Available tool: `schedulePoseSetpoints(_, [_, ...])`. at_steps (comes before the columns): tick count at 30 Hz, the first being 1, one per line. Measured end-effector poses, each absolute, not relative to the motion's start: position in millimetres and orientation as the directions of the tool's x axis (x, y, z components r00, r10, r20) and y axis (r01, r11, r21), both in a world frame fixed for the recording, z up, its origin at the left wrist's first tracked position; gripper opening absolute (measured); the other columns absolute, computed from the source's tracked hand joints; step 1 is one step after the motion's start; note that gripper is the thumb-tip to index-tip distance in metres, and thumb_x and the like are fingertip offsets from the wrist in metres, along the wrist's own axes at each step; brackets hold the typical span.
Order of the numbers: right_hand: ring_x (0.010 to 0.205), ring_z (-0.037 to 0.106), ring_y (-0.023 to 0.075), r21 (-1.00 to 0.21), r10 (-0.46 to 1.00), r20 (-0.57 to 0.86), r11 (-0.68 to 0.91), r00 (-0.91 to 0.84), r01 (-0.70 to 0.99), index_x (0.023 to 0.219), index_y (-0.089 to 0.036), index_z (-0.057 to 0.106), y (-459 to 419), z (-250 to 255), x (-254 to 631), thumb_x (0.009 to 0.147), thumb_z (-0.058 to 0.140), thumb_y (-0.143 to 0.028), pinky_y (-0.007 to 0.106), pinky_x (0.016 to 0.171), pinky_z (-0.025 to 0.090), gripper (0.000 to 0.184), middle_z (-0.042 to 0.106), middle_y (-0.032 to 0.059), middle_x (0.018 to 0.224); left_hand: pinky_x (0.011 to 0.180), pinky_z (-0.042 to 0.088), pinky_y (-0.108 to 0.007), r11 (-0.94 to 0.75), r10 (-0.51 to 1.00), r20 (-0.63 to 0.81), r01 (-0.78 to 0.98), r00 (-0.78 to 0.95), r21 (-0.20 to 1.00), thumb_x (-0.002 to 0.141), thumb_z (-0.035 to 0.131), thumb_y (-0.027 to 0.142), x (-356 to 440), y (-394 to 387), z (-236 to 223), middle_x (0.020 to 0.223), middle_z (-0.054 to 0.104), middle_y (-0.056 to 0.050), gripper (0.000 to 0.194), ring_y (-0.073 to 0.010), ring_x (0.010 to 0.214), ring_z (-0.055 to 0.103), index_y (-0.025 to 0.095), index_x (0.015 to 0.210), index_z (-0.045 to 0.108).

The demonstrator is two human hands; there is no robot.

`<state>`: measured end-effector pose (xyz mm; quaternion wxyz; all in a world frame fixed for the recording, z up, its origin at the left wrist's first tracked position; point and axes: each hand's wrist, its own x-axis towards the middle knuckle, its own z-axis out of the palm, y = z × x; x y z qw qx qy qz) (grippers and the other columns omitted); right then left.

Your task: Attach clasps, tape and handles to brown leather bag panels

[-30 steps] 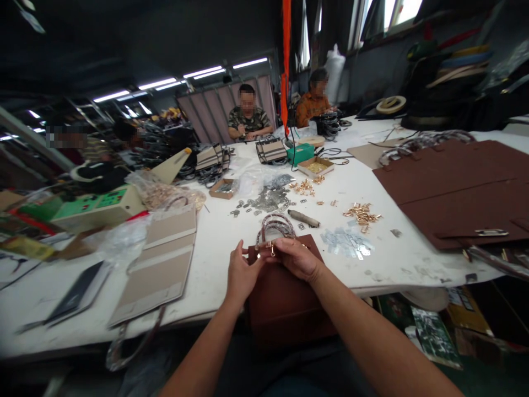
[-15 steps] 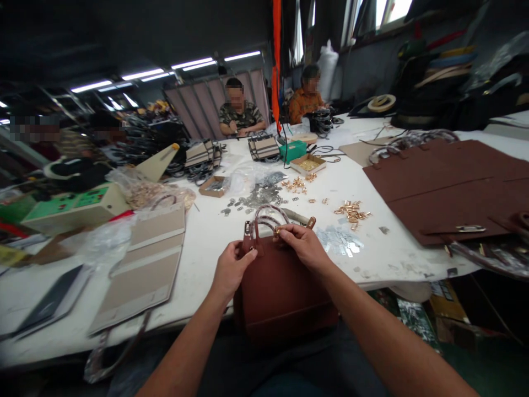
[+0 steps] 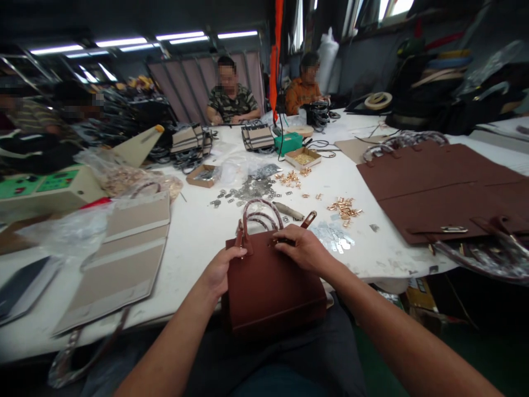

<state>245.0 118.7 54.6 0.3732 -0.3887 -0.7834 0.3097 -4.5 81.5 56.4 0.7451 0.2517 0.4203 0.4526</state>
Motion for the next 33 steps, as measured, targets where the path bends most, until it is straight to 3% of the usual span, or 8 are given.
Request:
schedulePoseSetpoints(6, [0.096,0.070,0.0239,-0.737,0.812,0.362,0.550,-0.458,0.393,0.105,-0.029,0.079,126,53,245,0.092,0.071,-0.033,0.038,0.089,0.055,0.016,0.076,0.0036,0.103,0.085,0.060,-0.042,0.529,0.848,-0.438,-0.517,0.297,0.673,0.072,0.072,0.021,-5,84,47,0.088,0.080,-0.014,0.029,-0.0264,0.077,0.075,0.008,0.098,0.075])
schedulePoseSetpoints(13, [0.093,0.071,0.0227,-0.653,0.751,0.374,0.630,-0.544,0.420,0.112,-0.029,0.079,132,51,244,0.097,0.067,-0.034,0.035,0.085,0.056,0.020,0.075,0.0053,0.104,0.085,0.060,-0.042,0.559,0.827,-0.457,-0.570,0.329,0.602,0.075,0.071,0.022,-6,89,35,0.088,0.080,-0.014,0.027,-0.0263,0.076,0.076,0.009,0.098,0.075])
schedulePoseSetpoints(21, [0.091,0.071,0.0230,-0.564,0.687,0.353,0.698,-0.635,0.441,0.117,-0.029,0.078,139,55,242,0.100,0.062,-0.036,0.035,0.080,0.057,0.025,0.075,0.0080,0.104,0.087,0.060,-0.042,0.536,0.841,-0.438,-0.605,0.319,0.589,0.075,0.074,0.022,-6,91,27,0.089,0.080,-0.014,0.029,-0.0268,0.079,0.076,0.008,0.101,0.075])
schedulePoseSetpoints(33, [0.093,0.072,0.0247,-0.603,0.690,0.293,0.671,-0.662,0.432,0.119,-0.031,0.078,150,47,243,0.100,0.061,-0.042,0.037,0.081,0.059,0.028,0.075,0.0086,0.106,0.084,0.061,-0.044,0.523,0.847,-0.444,-0.608,0.292,0.598,0.075,0.077,0.025,-3,95,22,0.086,0.080,-0.014,0.026,-0.0271,0.075,0.076,0.008,0.094,0.075])
